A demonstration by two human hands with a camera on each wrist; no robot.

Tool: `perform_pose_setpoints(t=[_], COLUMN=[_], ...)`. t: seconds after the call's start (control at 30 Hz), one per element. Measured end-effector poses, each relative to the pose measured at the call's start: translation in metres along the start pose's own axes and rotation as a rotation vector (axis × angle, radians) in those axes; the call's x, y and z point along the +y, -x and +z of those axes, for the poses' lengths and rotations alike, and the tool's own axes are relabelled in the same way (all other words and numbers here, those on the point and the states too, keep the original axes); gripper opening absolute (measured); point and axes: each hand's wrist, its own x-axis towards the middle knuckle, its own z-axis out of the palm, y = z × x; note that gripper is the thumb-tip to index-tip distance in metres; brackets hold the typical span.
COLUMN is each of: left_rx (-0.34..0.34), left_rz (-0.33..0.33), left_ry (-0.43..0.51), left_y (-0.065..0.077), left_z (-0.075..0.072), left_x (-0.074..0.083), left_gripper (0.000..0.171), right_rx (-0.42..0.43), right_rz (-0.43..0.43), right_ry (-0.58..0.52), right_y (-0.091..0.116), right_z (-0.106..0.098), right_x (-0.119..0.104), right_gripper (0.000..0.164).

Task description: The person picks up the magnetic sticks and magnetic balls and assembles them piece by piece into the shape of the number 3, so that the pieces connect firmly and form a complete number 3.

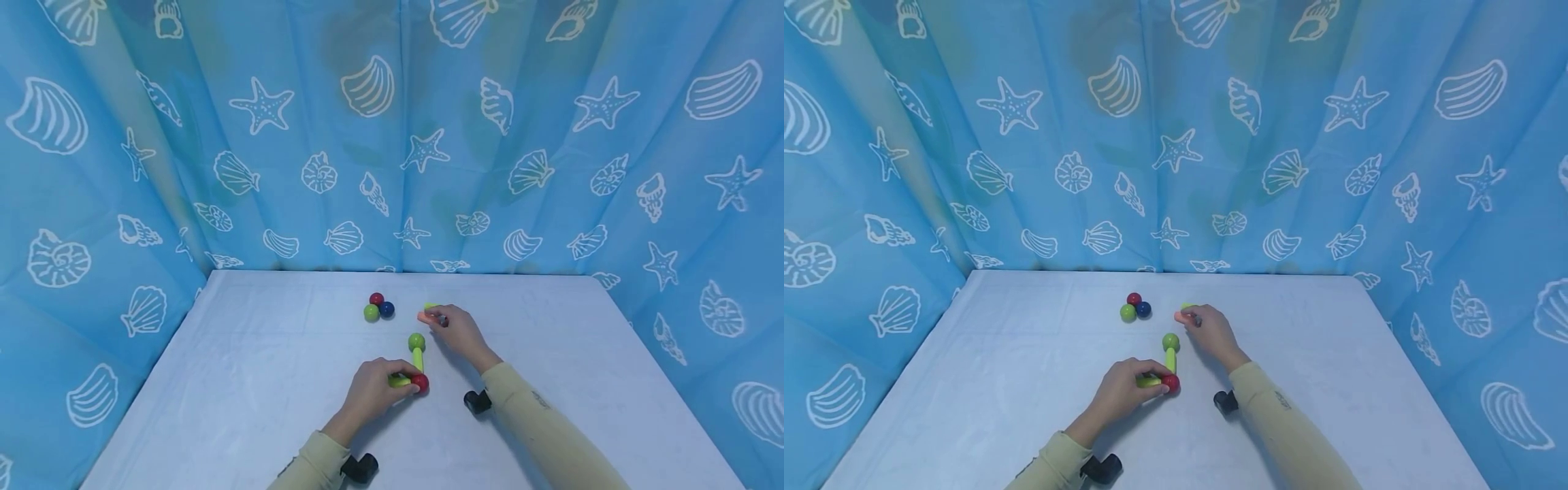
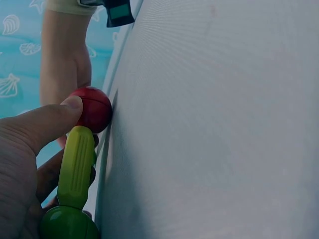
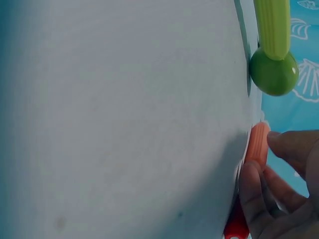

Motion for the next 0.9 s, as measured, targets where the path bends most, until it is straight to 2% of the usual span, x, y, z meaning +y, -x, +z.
perform_pose_setpoints(t=[0.43,0.9], left_rx=[0.001,-0.007], left_rz=[-0.012,-0.021], left_ry=[-0.008,0.001], left_y=[0.0,0.0], left_z=[0.002,0.0], left_x=[0.0,0.001], left_gripper=[0.022,0.022], right_rx=[0.009,-0.098], right_rz=[0.013,-0.025], right_ry=[0.125,0.173], right_y=[0.0,0.015], right_z=[0.005,-0.004], right_x=[-0.009,-0.009], right_gripper=[0.029,0.034])
